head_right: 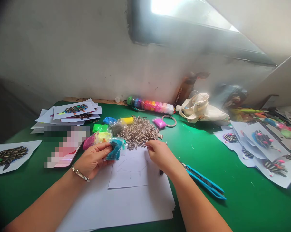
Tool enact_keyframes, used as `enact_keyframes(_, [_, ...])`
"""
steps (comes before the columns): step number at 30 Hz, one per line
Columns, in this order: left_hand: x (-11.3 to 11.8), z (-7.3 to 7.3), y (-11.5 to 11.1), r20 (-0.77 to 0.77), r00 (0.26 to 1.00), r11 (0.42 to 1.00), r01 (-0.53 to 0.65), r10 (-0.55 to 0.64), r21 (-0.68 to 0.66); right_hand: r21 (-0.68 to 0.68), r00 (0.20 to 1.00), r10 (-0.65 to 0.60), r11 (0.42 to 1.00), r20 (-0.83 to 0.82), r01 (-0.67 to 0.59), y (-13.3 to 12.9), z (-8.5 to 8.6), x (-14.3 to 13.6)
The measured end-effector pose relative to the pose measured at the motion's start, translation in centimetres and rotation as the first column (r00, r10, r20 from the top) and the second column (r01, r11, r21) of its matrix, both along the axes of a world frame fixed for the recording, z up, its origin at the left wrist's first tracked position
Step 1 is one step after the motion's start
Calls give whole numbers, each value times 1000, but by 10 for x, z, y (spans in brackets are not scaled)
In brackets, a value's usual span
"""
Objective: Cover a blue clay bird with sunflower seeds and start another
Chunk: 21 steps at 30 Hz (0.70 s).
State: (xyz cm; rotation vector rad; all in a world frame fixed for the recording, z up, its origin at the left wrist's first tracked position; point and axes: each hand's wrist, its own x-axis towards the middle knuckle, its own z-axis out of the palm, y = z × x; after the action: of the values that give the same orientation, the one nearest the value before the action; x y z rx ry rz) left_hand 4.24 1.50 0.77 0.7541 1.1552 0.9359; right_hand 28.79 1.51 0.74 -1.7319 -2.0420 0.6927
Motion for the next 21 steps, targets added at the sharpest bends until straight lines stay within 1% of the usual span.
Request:
enact_keyframes(3, [0,4,0,39,999,996,-21,24,-85,-39,997,-32,999,-74,29,0,0,-6])
enact_keyframes(6, [0,6,0,38,999,996,-33,37,-88,-57,989,-27,998,-147,19,-1,-1,-11])
enact_keyframes(9, [0,7,1,38,998,996,-41,44,-82,-22,981,5,1000,-193,-10,-1,-4,-12])
enact_keyframes(13, [-1,6,1,45,997,995,-57,61,-83,47,985,25,999,-170,-17,0,-8,-10])
enact_keyframes(17, [-2,5,1,52,995,992,-82,87,-93,65,984,46,997,-174,-35,0,-10,-14])
enact_keyframes(21, [-1,3,1,88,990,991,-103,111,-82,94,970,112,991,-218,-93,-2,-12,-22])
